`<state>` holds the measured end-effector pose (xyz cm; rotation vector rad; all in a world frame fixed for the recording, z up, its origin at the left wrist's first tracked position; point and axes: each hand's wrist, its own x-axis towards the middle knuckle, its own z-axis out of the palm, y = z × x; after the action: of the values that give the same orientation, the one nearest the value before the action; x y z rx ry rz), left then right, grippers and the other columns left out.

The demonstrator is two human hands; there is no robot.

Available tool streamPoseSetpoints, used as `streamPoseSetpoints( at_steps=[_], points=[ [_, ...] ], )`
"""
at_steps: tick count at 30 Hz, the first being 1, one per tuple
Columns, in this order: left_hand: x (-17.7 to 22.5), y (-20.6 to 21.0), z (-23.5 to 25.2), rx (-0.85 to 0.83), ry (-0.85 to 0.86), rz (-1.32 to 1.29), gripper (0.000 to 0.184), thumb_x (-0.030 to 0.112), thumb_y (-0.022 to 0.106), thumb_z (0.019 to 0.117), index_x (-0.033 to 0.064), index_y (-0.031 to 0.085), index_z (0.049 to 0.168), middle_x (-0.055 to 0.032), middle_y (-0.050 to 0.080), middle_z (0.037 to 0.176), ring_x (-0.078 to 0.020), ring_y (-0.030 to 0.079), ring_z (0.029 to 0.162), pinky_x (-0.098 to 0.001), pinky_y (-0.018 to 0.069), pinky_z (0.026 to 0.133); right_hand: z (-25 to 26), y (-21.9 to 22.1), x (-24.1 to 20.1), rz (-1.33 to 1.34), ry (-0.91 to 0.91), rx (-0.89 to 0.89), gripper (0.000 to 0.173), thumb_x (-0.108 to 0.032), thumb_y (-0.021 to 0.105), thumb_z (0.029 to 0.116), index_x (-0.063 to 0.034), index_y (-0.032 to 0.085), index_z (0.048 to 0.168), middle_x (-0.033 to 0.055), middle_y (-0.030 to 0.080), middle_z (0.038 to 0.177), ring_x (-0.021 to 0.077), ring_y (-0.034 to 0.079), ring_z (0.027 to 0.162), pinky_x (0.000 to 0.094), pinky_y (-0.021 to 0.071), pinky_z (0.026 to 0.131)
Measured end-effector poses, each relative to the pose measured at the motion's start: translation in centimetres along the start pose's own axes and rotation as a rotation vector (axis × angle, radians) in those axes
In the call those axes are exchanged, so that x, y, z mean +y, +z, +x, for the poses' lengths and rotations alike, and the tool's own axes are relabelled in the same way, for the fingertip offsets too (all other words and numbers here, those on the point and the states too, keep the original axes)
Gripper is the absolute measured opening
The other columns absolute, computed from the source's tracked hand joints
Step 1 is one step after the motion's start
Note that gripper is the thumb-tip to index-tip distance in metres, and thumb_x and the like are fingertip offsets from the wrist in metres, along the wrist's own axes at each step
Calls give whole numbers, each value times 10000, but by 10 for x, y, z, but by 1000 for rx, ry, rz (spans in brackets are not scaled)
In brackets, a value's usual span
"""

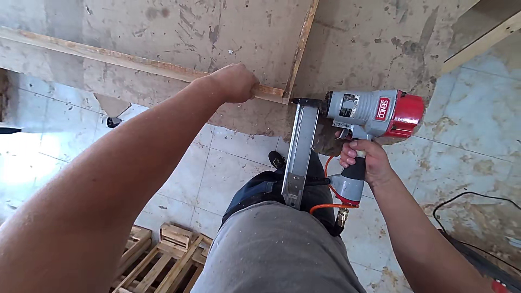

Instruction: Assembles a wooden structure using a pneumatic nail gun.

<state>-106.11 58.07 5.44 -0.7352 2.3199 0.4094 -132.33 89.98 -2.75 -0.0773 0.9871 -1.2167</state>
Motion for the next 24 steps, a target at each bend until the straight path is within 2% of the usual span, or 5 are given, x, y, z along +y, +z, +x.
streamPoseSetpoints(
  at_steps=[11,16,21,24],
  points=[
    [2,0,2,-21,-23,15,157,243,659,1004,95,707,1032,-119,697,876,-329,687,889,-554,538,813,3,0,2,22,14,-13,348,-163,576,892,-52,652,1213,3,556,599,102,583,478,298,582,513],
    [-1,2,1,-6,-20,0,163,232,667,1001,81,707,1046,-137,695,873,-350,687,882,-579,538,812,-1,-1,2,-35,-30,26,234,-154,553,879,-86,633,1088,-1,548,581,106,573,464,305,567,492],
    [-1,2,3,-4,-29,13,174,261,673,1000,92,704,1030,-125,694,865,-337,686,875,-567,537,805,-9,-9,6,-17,-66,25,317,-165,550,891,-59,650,1172,-2,554,595,103,568,470,296,562,493],
    [-2,4,3,0,-27,13,168,256,673,998,90,692,986,-119,679,827,-329,679,838,-561,535,773,-12,-9,6,12,-89,22,318,-155,553,895,-49,654,1177,1,553,588,109,572,468,303,566,494]
  ],
)
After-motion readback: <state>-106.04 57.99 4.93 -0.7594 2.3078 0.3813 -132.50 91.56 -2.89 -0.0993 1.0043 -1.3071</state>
